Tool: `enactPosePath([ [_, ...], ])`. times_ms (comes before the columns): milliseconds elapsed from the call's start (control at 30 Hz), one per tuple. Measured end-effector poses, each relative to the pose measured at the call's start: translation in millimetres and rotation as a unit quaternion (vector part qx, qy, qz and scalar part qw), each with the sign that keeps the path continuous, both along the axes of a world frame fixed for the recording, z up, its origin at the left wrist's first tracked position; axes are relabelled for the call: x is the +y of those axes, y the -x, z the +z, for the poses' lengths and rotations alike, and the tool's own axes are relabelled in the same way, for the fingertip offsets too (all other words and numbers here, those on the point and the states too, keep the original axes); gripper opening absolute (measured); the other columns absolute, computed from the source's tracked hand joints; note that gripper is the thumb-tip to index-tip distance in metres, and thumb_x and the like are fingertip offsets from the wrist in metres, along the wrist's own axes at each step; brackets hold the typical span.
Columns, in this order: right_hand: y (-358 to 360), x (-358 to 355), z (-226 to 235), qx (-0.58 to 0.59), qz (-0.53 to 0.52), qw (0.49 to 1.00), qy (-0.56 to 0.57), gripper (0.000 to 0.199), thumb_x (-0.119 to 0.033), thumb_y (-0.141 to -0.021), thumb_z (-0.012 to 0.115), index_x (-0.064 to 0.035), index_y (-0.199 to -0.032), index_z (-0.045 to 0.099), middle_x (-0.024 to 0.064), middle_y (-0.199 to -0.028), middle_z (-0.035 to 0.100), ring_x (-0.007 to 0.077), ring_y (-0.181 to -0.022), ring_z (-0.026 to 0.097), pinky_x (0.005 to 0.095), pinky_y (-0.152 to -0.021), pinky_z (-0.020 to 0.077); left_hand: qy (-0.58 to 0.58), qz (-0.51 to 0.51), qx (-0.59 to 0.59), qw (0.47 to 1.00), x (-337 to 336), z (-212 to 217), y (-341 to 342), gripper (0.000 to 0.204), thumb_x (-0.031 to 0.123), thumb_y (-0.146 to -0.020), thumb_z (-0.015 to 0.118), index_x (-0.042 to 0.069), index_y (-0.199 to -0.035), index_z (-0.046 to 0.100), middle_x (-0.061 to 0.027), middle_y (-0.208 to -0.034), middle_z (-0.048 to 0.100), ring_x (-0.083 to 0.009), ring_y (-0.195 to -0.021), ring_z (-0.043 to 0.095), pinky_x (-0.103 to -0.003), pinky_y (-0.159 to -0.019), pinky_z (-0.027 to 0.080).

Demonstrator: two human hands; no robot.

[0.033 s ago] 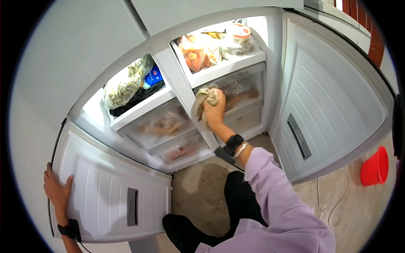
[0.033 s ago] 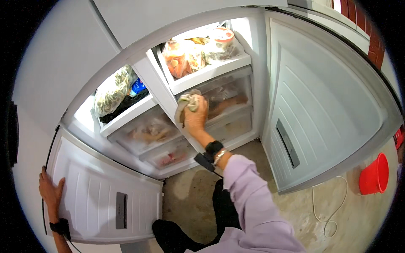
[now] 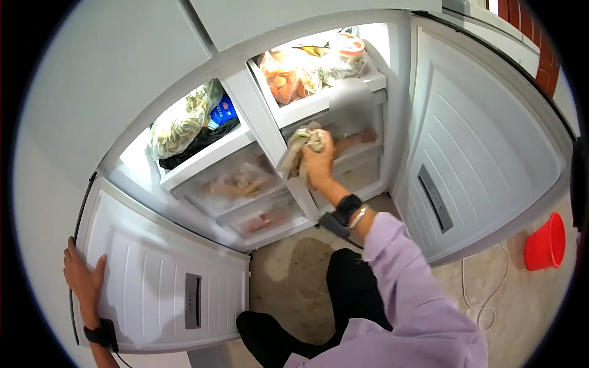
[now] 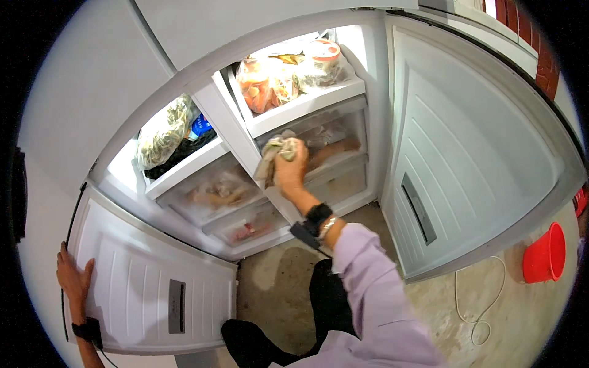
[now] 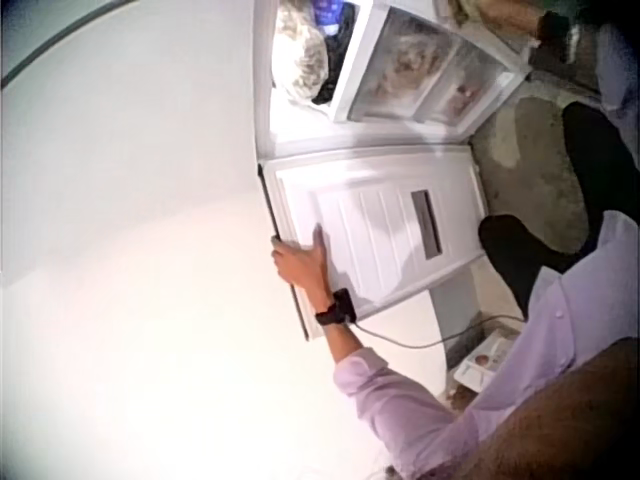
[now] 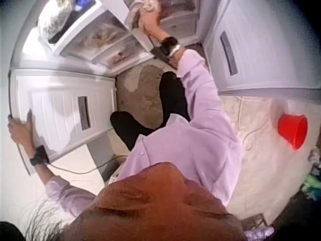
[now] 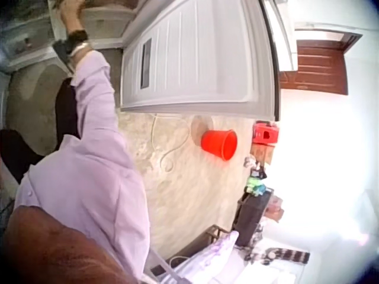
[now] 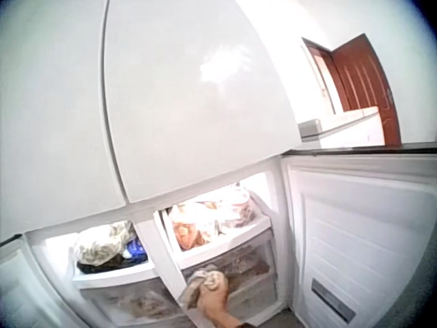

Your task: The person wipes the interior compartments and the exterior surfaces of a chest freezer using a cloth.

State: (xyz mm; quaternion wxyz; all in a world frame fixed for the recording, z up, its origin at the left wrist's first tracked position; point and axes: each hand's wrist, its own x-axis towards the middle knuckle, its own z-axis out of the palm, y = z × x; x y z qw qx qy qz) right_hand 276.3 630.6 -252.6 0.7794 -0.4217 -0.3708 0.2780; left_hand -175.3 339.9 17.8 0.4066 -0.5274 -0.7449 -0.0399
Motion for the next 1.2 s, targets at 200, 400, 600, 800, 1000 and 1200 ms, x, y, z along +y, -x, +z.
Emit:
enactPosePath([
  [200, -130, 1, 13, -0.163, -0.156, 0.972, -0.059, 0.04, 0.001, -0.074, 0.062, -0.0037, -0.112, 0.051, 0.0064, -0.104, 0.056, 0.02, -0.091, 0.055, 0.0335, -0.083, 0.0454, -0.016, -0.002, 0.051, 0.999, -5, -3, 4, 0.085, 0.034, -0.068, 0.074, 0.003, -0.137, 0.035, -0.0222, -0.115, 0.052, -0.0389, -0.105, 0.053, -0.045, -0.089, 0.043],
  [400, -177, 40, -30, -0.311, -0.338, 0.888, 0.008, 0.049, 0.004, -0.073, 0.061, -0.004, -0.118, 0.045, 0.0166, -0.111, 0.047, 0.0366, -0.109, 0.045, 0.0444, -0.096, 0.035, -0.012, 0.039, 0.055, 0.998, -6, 0, 14, 0.082, 0.031, -0.069, 0.075, 0.007, -0.137, 0.036, -0.0225, -0.12, 0.051, -0.0391, -0.108, 0.053, -0.046, -0.093, 0.043],
  [600, -158, 40, -85, -0.265, -0.303, 0.915, 0.019, 0.054, 0.005, -0.075, 0.059, -0.0009, -0.125, 0.039, 0.02, -0.117, 0.043, 0.0378, -0.117, 0.038, 0.0446, -0.102, 0.028, 0.005, 0.034, 0.024, 0.999, -6, 2, 1, 0.081, 0.028, -0.07, 0.075, 0.007, -0.137, 0.035, -0.0222, -0.125, 0.05, -0.0396, -0.112, 0.051, -0.045, -0.096, 0.042],
  [800, -158, 32, -155, -0.063, -0.267, 0.958, 0.088, 0.046, 0.001, -0.079, 0.056, 0.0004, -0.123, 0.042, 0.0197, -0.117, 0.047, 0.033, -0.112, 0.044, 0.042, -0.101, 0.0309, -0.008, 0.016, 0.028, 0.999, -7, 1, -7, 0.077, 0.028, -0.07, 0.074, 0.006, -0.136, 0.039, -0.0224, -0.126, 0.05, -0.0401, -0.114, 0.05, -0.045, -0.097, 0.041],
  [1000, -168, 10, -271, -0.487, 0.046, 0.707, 0.511, 0.031, -0.008, -0.086, 0.054, 0.0006, -0.115, 0.047, 0.0184, -0.108, 0.052, 0.0296, -0.104, 0.049, 0.0432, -0.099, 0.0329, -0.006, 0.033, 0.041, 0.999, -18, 6, 5, 0.076, 0.028, -0.073, 0.074, 0.005, -0.136, 0.039, -0.0232, -0.129, 0.048, -0.0405, -0.118, 0.048, -0.045, -0.101, 0.038],
  [1200, -197, 16, -348, 0.02, -0.047, 0.96, 0.274, 0.048, -0.016, -0.092, 0.049, 0.0029, -0.133, 0.033, 0.0114, -0.131, 0.044, 0.0252, -0.111, 0.044, 0.0315, -0.096, 0.0355, -0.024, 0.043, 0.002, 0.999, -19, 3, 22, 0.074, 0.03, -0.078, 0.07, 0.004, -0.138, 0.036, -0.0261, -0.133, 0.044, -0.0418, -0.124, 0.043, -0.048, -0.105, 0.033],
])
